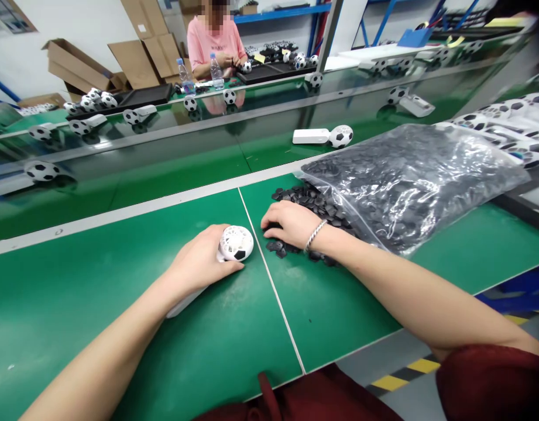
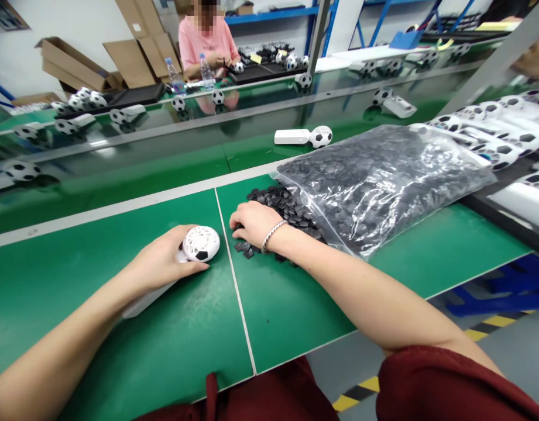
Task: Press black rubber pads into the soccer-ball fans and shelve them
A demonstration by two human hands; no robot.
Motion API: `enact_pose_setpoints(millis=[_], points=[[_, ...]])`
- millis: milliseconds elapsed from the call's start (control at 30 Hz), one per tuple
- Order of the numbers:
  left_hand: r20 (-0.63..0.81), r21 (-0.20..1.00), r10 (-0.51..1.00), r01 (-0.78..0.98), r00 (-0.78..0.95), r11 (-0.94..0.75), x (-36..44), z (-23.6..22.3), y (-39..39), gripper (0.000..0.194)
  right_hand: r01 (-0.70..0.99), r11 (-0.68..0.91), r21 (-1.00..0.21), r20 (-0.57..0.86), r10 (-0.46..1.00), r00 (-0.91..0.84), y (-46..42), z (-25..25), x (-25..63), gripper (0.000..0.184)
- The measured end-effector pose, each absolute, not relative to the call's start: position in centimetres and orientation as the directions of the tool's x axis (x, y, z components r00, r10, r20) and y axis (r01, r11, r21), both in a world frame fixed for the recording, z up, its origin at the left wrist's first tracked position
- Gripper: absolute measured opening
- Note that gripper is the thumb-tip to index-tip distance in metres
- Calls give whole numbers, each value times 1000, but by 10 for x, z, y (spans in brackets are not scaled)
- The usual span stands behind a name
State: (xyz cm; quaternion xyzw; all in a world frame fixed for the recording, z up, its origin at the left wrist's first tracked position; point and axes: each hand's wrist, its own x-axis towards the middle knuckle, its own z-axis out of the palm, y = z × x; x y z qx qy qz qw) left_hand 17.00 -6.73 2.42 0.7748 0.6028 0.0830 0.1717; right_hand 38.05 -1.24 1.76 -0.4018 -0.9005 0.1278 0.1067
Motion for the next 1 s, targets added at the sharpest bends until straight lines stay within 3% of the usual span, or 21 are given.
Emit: enact_pose_setpoints(millis=[167,300,400,467,567,700,833,1000], points=[[-64,282,935,905,350,-319,167,28,-65,63,665,744,-55,-6,666,-746,-24,19,372,15],[-68,235,907,890,415,-390,160,29,-62,65,660,749,46,-27,662,-749,-27,21,370,16],[-39,193,899,886,436,-421,160,30,-64,65,684,728,51,3,685,-729,-23,17,369,17],[-10,157,896,886,443,-436,162,31,-67,62,707,706,-29,50,708,-705,-19,12,369,16],[2,159,889,877,458,-452,164,33,-68,62,727,620,-295,134,780,-611,-16,9,370,17],[4,244,867,840,498,-484,161,31,-64,63,525,624,-579,251,749,-613,-23,20,372,6],[6,255,859,830,512,-497,160,30,-63,57,248,711,-658,322,563,-761,-34,29,372,5],[-4,252,860,833,511,-493,161,31,-65,57,170,709,-684,351,525,-775,-39,23,367,4]])
